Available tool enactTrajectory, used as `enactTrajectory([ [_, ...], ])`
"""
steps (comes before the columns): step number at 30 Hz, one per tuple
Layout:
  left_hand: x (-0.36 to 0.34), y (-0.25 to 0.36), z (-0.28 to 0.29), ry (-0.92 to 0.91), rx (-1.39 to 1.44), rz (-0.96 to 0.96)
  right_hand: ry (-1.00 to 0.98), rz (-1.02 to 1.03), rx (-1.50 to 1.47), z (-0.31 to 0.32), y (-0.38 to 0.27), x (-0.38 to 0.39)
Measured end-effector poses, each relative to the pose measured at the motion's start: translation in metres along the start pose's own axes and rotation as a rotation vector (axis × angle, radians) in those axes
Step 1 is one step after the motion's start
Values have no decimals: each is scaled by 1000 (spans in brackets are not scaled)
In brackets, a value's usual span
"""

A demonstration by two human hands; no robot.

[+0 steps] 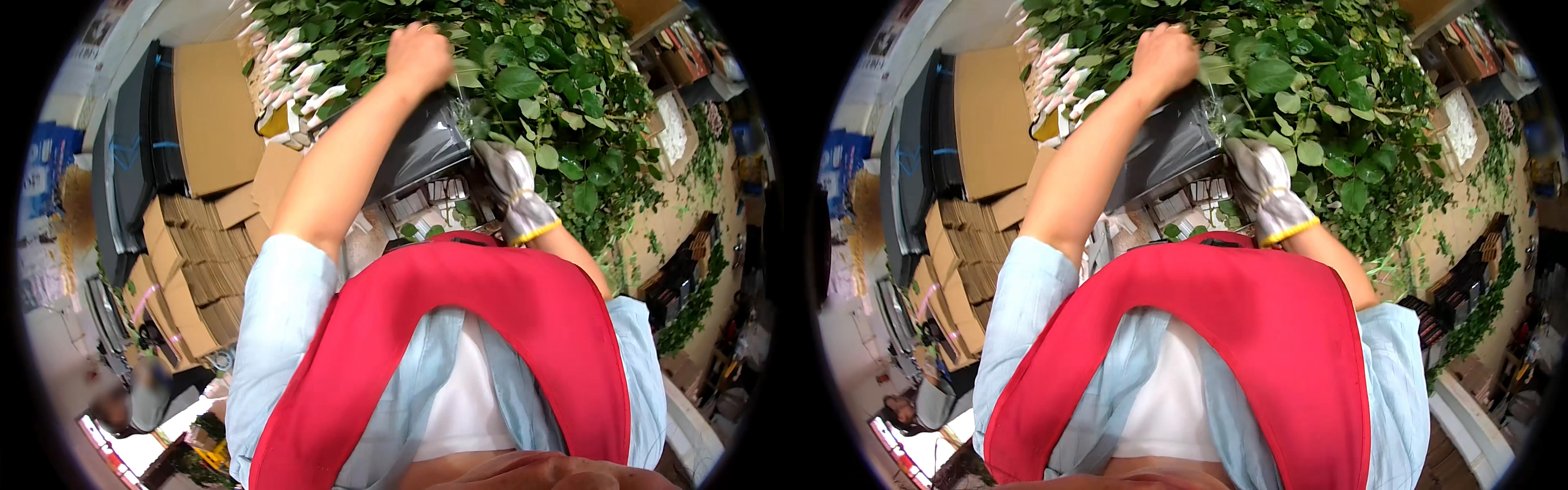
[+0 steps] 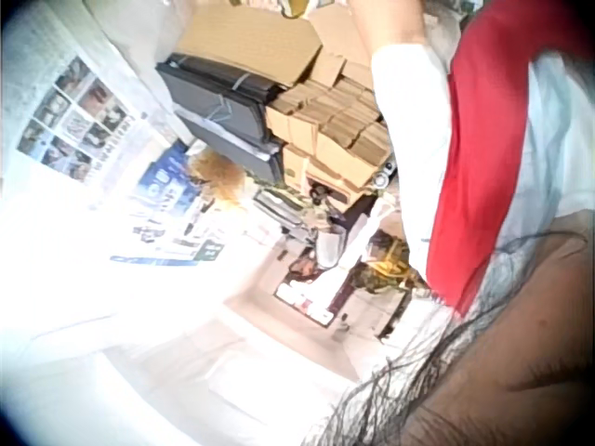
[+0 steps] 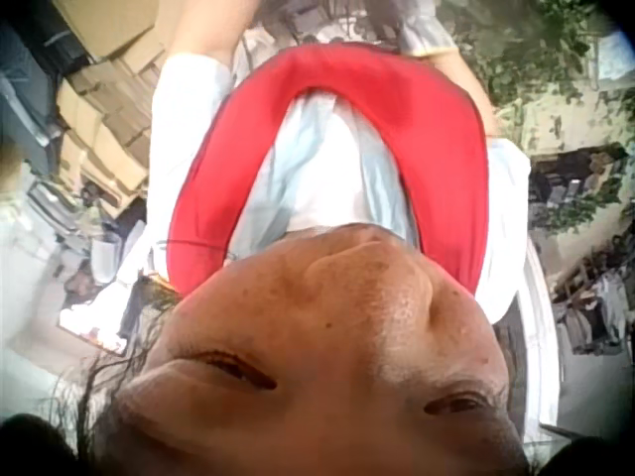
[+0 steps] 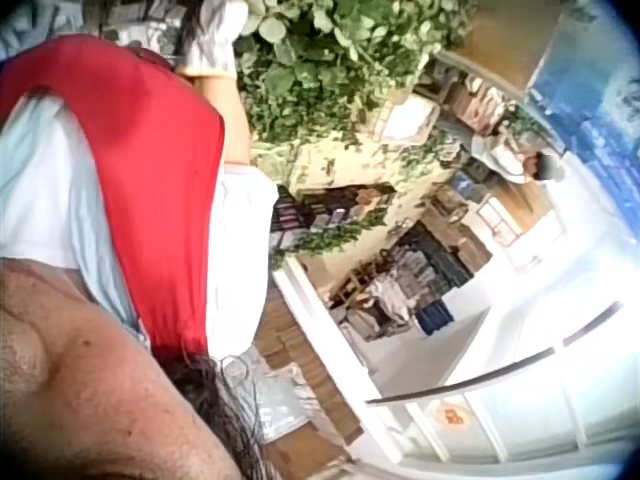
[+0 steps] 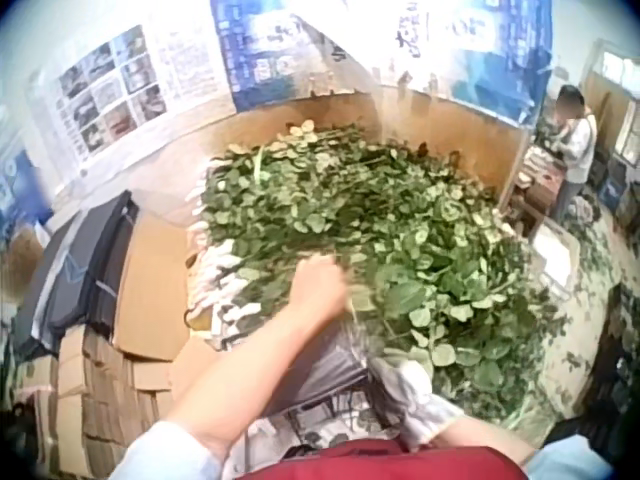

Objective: The person arranges pink roses and green leaves into a black rectangular container, adjusting the placement of the flowers and foliage. They then place a clear plastic lid over the arrangement and secure it.

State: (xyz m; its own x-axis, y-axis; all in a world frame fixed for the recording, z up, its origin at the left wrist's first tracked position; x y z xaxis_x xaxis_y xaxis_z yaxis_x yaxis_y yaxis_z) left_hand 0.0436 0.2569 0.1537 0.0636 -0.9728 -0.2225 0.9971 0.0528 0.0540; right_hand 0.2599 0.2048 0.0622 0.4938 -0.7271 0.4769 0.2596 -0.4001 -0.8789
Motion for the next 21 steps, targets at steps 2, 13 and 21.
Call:
enactTrajectory([
  [2,-31,-26,-41,-668,317,315,-97,-132,-22,-2,-3,-11],
  [13,-68,12,-78,-1388,-339,-75,-278,-36,225,19,39,2],
  [21,55,-13,53,76,335,52,-609,414,808,36,19,31],
])
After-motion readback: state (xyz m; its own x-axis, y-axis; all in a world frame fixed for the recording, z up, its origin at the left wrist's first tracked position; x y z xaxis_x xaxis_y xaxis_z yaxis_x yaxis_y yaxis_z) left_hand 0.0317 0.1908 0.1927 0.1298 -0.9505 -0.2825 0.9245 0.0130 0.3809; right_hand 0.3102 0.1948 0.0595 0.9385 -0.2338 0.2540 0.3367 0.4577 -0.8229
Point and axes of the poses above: each hand's wrist, its own x-axis away from the middle knuckle, its own z-axis out of the back of the hand, y = z × x, the point moved 2 cm from there along -x, towards the middle knuckle, and after that the axes turned 5 degrees about -y, right-handed, at the moved point
